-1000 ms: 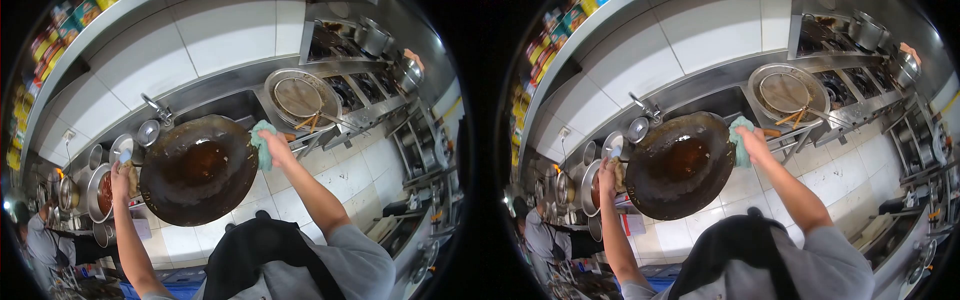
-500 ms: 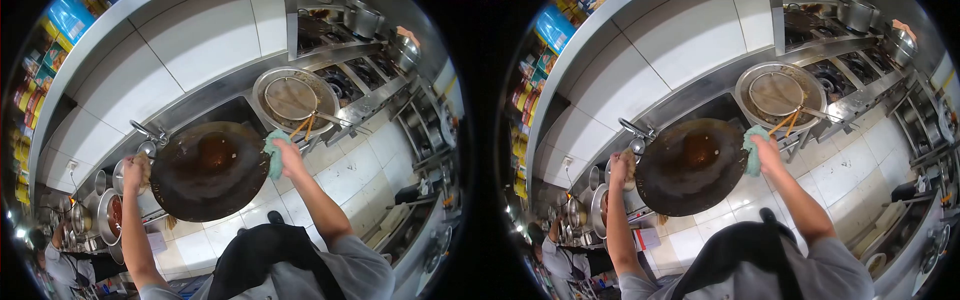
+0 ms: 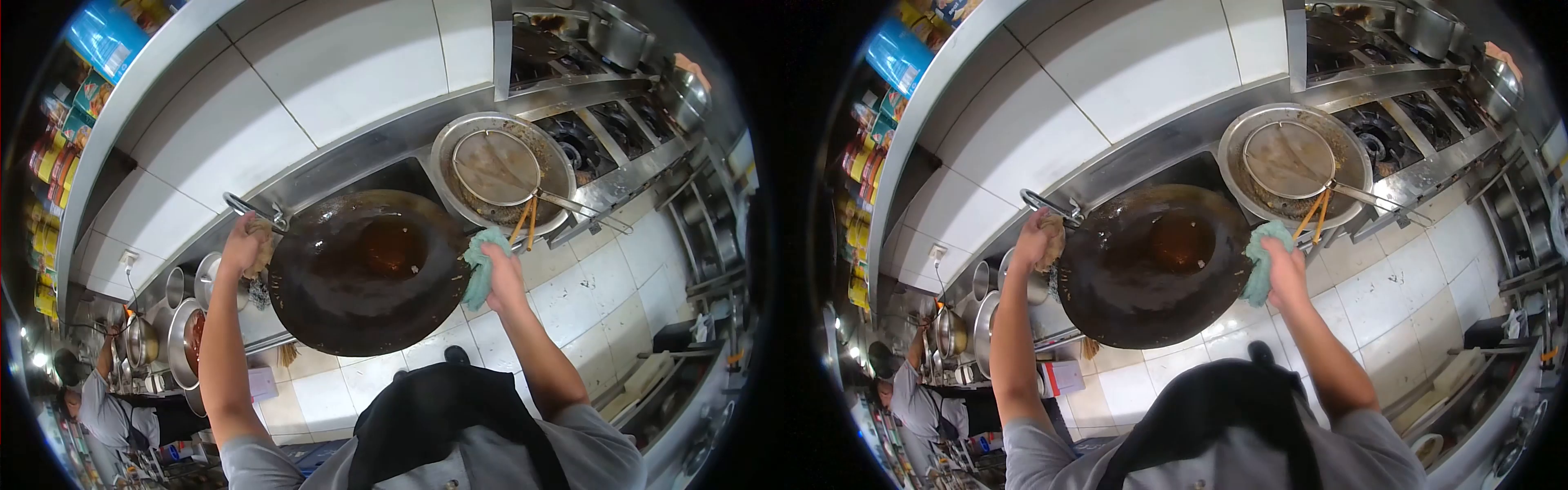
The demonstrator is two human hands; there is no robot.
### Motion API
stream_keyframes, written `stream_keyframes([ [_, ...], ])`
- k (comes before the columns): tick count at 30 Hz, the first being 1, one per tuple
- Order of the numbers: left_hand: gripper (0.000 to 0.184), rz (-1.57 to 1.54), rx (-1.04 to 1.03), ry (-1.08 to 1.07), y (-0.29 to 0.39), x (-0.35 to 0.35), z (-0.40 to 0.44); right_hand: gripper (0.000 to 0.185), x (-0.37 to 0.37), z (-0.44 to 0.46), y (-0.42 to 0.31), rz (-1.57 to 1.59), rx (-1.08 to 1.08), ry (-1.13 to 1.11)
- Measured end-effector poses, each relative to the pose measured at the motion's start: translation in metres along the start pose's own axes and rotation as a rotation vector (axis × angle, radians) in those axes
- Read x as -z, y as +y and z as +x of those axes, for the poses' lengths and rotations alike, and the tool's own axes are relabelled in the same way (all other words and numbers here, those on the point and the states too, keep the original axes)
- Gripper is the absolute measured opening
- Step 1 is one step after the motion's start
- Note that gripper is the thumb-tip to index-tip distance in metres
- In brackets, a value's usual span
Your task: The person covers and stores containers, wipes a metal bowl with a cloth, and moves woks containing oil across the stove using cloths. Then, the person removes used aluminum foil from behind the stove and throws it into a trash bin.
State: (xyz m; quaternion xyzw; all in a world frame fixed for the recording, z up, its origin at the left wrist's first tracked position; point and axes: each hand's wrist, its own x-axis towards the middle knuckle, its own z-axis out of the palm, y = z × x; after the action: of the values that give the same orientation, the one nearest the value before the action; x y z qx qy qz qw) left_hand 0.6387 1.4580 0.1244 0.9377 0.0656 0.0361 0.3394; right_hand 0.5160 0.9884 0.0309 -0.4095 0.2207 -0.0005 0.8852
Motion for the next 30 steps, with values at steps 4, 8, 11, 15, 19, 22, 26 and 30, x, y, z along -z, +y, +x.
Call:
stream_keyframes([
  [4, 0.056, -0.037, 0.188, -0.053, 0.021, -0.004, 0.008, 0.029, -0.004, -0.006, -0.007, 0.028, -0.016, 0.061],
  [8, 0.045, -0.054, 0.283, -0.098, 0.018, 0.002, 0.016, 0.03, -0.001, 0.0, 0.004, 0.028, -0.036, 0.038],
  [11, 0.035, -0.024, 0.237, -0.132, 0.014, 0.012, 0.015, 0.03, -0.011, 0.001, 0.011, 0.006, -0.036, 0.011],
  [15, 0.027, -0.076, 0.362, -0.171, -0.026, 0.028, 0.037, 0.027, -0.023, 0.001, 0.025, 0.056, -0.116, 0.012],
  [19, 0.032, 0.213, 0.276, -0.122, -0.001, 0.031, 0.053, 0.03, -0.025, 0.009, 0.03, 0.141, -0.239, 0.038],
  [22, 0.036, 0.362, 0.208, -0.131, 0.044, 0.023, 0.07, 0.03, -0.016, 0.031, 0.045, 0.242, -0.281, 0.033],
  [26, 0.035, 0.57, 0.095, -0.162, 0.042, 0.002, 0.155, 0.026, -0.006, 0.055, 0.054, 0.362, -0.388, 0.021],
  [30, 0.03, 0.87, 0.03, -0.291, 0.09, -0.027, 0.194, 0.021, 0.011, 0.075, 0.074, 0.467, -0.478, -0.008],
])
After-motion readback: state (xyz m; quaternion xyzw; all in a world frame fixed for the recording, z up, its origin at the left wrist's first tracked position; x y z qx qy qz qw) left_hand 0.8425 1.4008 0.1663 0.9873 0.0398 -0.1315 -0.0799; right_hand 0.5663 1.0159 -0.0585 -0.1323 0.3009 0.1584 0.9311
